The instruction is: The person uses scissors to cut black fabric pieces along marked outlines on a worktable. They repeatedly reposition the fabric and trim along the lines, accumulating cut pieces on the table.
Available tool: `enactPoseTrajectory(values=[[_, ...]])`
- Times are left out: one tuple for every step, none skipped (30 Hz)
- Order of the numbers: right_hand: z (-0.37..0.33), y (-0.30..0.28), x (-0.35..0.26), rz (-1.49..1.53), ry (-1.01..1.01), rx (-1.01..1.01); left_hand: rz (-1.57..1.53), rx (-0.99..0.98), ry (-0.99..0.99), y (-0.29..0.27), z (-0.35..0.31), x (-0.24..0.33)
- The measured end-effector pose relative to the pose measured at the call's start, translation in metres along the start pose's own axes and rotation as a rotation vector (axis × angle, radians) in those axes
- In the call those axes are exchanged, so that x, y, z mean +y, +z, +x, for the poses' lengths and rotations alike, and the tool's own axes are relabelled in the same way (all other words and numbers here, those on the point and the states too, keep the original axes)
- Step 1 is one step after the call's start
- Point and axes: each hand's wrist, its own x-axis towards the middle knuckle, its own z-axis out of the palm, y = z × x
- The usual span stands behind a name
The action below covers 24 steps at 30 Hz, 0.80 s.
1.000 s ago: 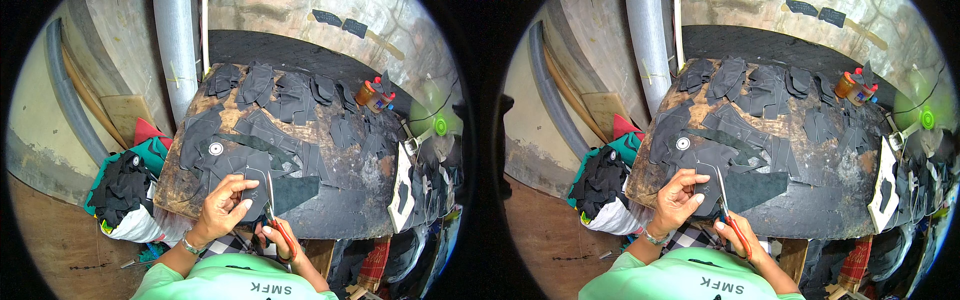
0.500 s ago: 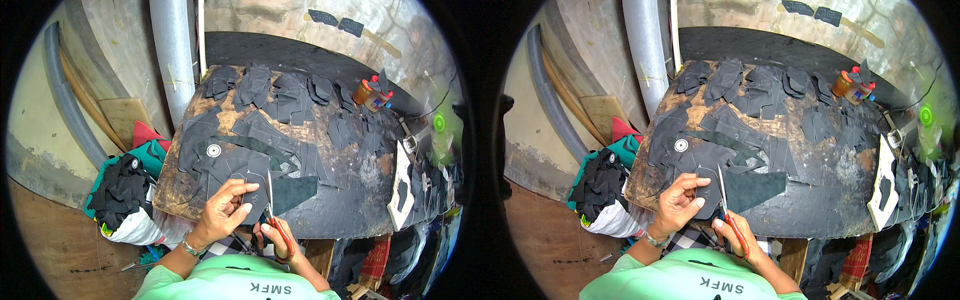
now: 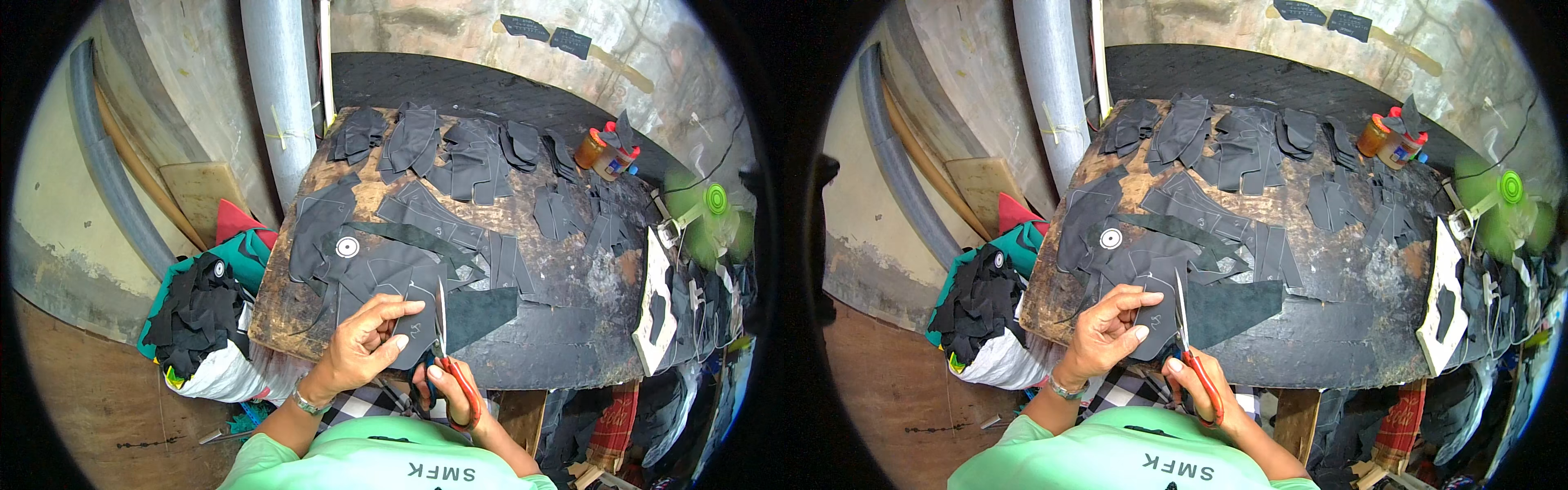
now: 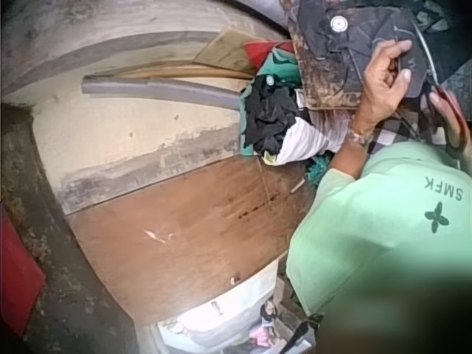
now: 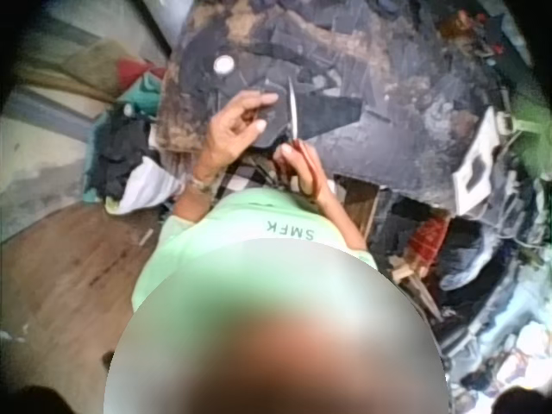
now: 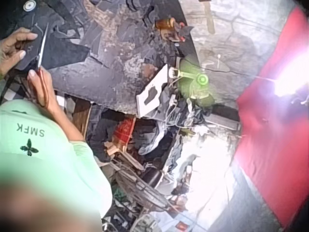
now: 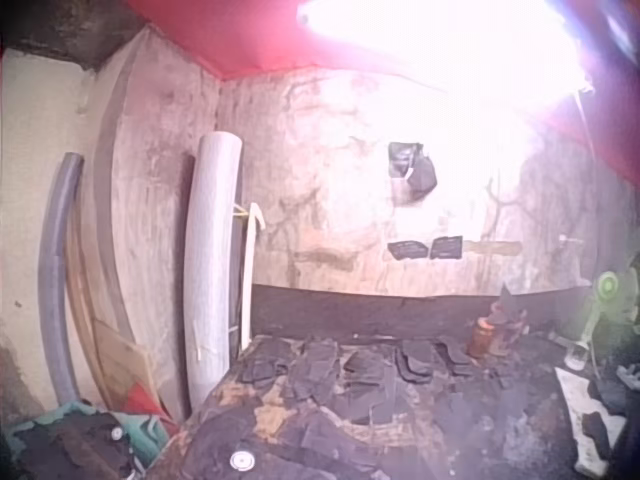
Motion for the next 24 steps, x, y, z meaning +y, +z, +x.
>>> enactPoseTrajectory(values=[[0.002, 0.001, 0.001, 0.008, -0.029, 0.004, 0.006, -0.015, 0.005, 0.0, 0.0, 0.0], [0.003, 0.002, 0.001, 0.016, -0.055, 0.002, 0.004, -0.025, -0.006, 0.0, 0.0, 0.0], [0.004, 0.002, 0.001, 0.015, -0.08, 0.001, 0.006, -0.041, -0.006, 0.0, 0.0, -0.001], [0.006, 0.002, 0.001, 0.013, -0.102, -0.008, 0.001, -0.052, -0.022, 0.0, 0.0, -0.001], [0.007, 0.001, 0.001, 0.004, -0.115, -0.001, -0.023, -0.065, -0.034, 0.0, 0.0, -0.001], [0.006, 0.001, 0.0, 0.016, -0.103, -0.018, 0.005, -0.065, -0.017, -0.001, 0.001, -0.001], [0.004, 0.001, 0.0, 0.021, -0.08, -0.02, 0.014, -0.067, 0.003, -0.001, 0.001, -0.002], [0.003, 0.001, 0.0, 0.027, -0.057, -0.022, 0.022, -0.069, 0.023, -0.002, 0.002, -0.002], [0.003, 0.001, 0.0, 0.028, -0.049, -0.014, 0.03, -0.075, 0.015, -0.003, 0.002, -0.002], [0.002, 0.001, 0.0, 0.03, -0.04, -0.005, 0.037, -0.081, 0.006, -0.004, 0.003, -0.001], [0.001, 0.001, 0.0, 0.029, -0.022, 0.008, 0.031, -0.081, -0.003, -0.004, 0.004, -0.001], [0.001, 0.001, 0.0, 0.031, -0.022, 0.013, 0.048, -0.088, -0.001, -0.005, 0.004, -0.001], [0.001, 0.002, 0.0, 0.03, -0.013, 0.021, 0.051, -0.088, 0.002, -0.005, 0.005, -0.001], [0.001, 0.002, 0.0, 0.026, 0.012, 0.034, 0.048, -0.091, -0.001, -0.006, 0.006, -0.001], [0.0, 0.001, 0.0, 0.028, -0.001, 0.032, 0.062, -0.095, 0.005, -0.006, 0.007, 0.0], [0.0, 0.001, 0.0, 0.029, 0.003, 0.033, 0.07, -0.101, 0.003, -0.008, 0.008, 0.0], [0.0, 0.001, 0.0, 0.029, 0.007, 0.035, 0.077, -0.108, 0.002, -0.009, 0.008, 0.001], [0.0, 0.001, -0.001, 0.017, 0.012, 0.033, 0.065, -0.113, 0.002, -0.01, 0.009, 0.002], [-0.001, 0.0, -0.001, 0.004, 0.017, 0.032, 0.052, -0.119, 0.002, -0.012, 0.01, 0.003], [-0.001, 0.0, -0.001, -0.016, 0.042, 0.039, 0.036, -0.127, -0.005, -0.014, 0.011, 0.003], [-0.001, 0.0, -0.001, -0.014, 0.027, 0.029, 0.045, -0.137, -0.015, -0.016, 0.012, 0.005], [-0.001, 0.0, -0.002, -0.019, 0.03, 0.026, 0.052, -0.15, -0.031, -0.018, 0.012, 0.006], [0.0, 0.0, -0.002, -0.031, 0.057, 0.034, 0.042, -0.154, -0.044, -0.019, 0.012, 0.007], [0.001, 0.001, -0.001, -0.026, -0.007, 0.029, 0.044, -0.173, -0.059, -0.019, 0.012, 0.008]])
